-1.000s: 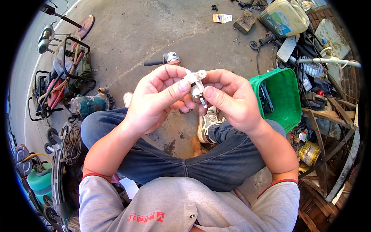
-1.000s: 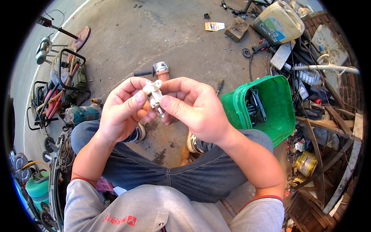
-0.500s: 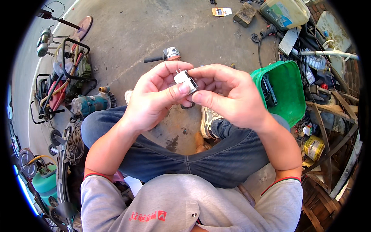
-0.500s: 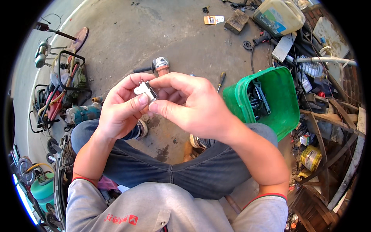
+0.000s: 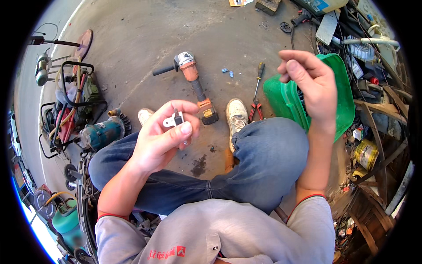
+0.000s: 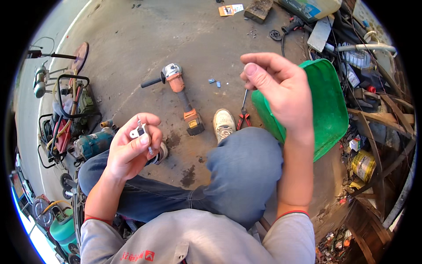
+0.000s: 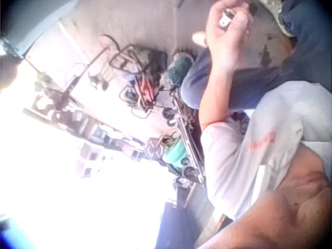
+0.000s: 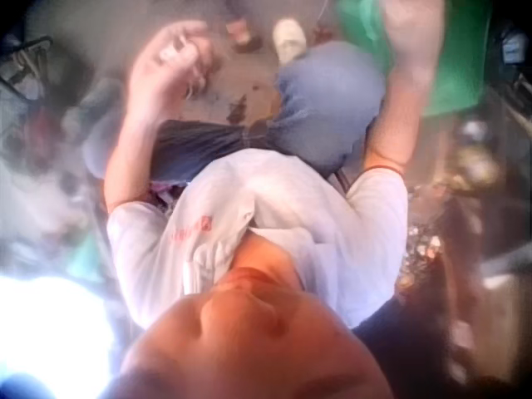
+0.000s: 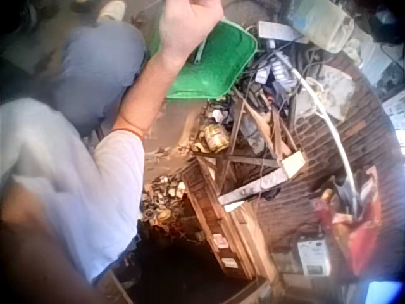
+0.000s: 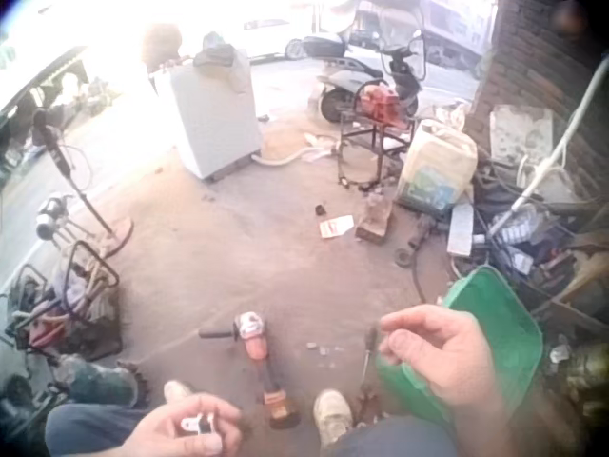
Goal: The person sits on the ground and uses a screwdriver to disassemble a small white component, then grinds it with an angle grinder. They reassemble the component and install it into a washing machine, securing it with a power drill. Finally, they use a multimeter to test the electrical connections.
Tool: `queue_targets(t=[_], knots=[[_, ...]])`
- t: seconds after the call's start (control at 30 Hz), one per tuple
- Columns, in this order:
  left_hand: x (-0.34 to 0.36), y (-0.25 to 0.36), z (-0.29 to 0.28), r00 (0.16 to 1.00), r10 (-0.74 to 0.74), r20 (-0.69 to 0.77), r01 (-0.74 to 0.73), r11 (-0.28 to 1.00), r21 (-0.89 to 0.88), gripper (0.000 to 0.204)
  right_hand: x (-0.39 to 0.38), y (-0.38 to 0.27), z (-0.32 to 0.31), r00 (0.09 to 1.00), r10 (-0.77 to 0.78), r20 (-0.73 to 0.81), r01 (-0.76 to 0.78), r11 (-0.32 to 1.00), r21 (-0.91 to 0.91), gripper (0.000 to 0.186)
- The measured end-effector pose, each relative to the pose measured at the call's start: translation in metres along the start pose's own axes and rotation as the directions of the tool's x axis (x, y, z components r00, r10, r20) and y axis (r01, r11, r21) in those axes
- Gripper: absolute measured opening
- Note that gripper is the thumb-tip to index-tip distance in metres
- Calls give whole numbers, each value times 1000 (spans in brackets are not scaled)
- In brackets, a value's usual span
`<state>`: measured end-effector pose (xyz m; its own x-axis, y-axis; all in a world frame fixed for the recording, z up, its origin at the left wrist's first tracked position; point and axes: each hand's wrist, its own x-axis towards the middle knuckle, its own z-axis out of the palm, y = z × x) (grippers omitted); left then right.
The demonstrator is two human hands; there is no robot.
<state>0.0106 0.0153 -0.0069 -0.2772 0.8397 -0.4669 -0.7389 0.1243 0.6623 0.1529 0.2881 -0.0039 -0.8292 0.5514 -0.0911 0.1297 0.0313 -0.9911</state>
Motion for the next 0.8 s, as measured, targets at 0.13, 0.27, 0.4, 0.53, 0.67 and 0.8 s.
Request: queue_targets(t=[0.13,0.27,0.4,0.53,0.67,0.8], knots=[[-3,-12,-9,996,5,-84,-6,1000,-14,28,-28,128,6,929,339,-148,-316,936,156,22],[-3,-20,-18,972,-18,-233,22,1000,15,27,-95,280,11,639,675,-369,-654,729,202,22],[-2,-23,-30,950,-56,-306,49,998,-30,23,-149,362,16,547,603,-580,-754,656,-29,22],[3,-25,-30,948,-90,-307,76,995,-59,22,-94,366,34,840,190,-509,-450,767,-457,25],[18,-23,-18,939,-148,-311,119,987,-110,23,-8,366,36,783,363,-505,-622,482,-618,35],[25,-24,-18,964,-125,-236,88,983,-159,27,21,379,32,727,372,-577,-687,409,-601,28]])
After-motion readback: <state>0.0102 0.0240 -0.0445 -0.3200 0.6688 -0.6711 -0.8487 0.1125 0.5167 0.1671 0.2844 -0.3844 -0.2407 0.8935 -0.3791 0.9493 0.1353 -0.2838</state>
